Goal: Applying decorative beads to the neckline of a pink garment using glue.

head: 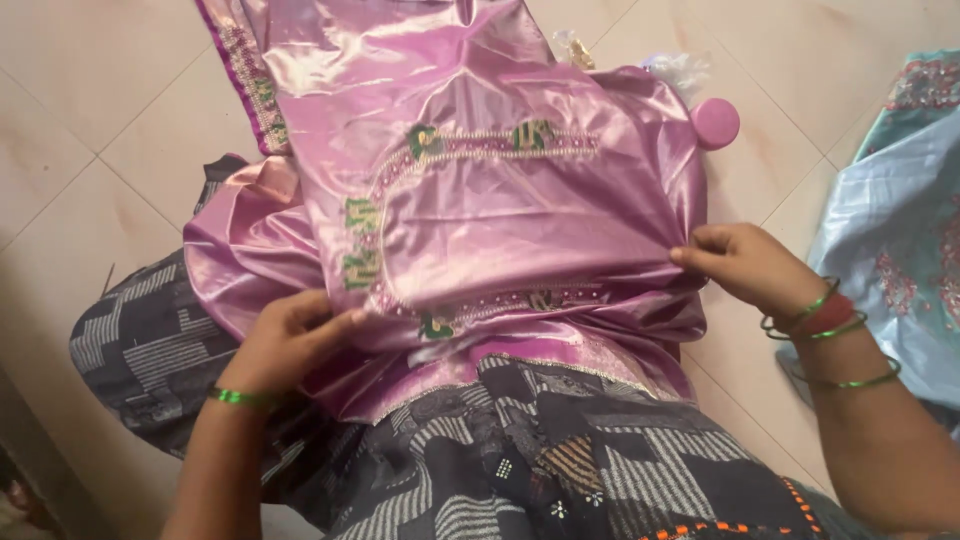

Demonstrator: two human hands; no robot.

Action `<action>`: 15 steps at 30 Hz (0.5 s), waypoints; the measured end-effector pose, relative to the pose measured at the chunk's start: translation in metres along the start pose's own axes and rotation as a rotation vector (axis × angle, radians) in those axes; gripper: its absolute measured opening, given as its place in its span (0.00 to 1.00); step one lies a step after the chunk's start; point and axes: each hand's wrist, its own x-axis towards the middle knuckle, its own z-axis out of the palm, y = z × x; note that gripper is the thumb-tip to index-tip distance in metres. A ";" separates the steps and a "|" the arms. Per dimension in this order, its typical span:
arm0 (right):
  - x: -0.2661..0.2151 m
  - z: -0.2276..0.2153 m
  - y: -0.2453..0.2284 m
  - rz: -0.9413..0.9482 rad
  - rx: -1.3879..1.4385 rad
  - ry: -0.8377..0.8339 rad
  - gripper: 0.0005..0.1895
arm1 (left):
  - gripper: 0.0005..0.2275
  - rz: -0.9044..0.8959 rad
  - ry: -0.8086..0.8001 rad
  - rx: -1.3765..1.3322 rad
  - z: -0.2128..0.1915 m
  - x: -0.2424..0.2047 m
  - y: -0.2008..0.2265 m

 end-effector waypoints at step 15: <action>0.004 -0.044 0.003 0.012 0.078 0.238 0.21 | 0.16 -0.100 0.187 0.713 -0.038 0.008 0.054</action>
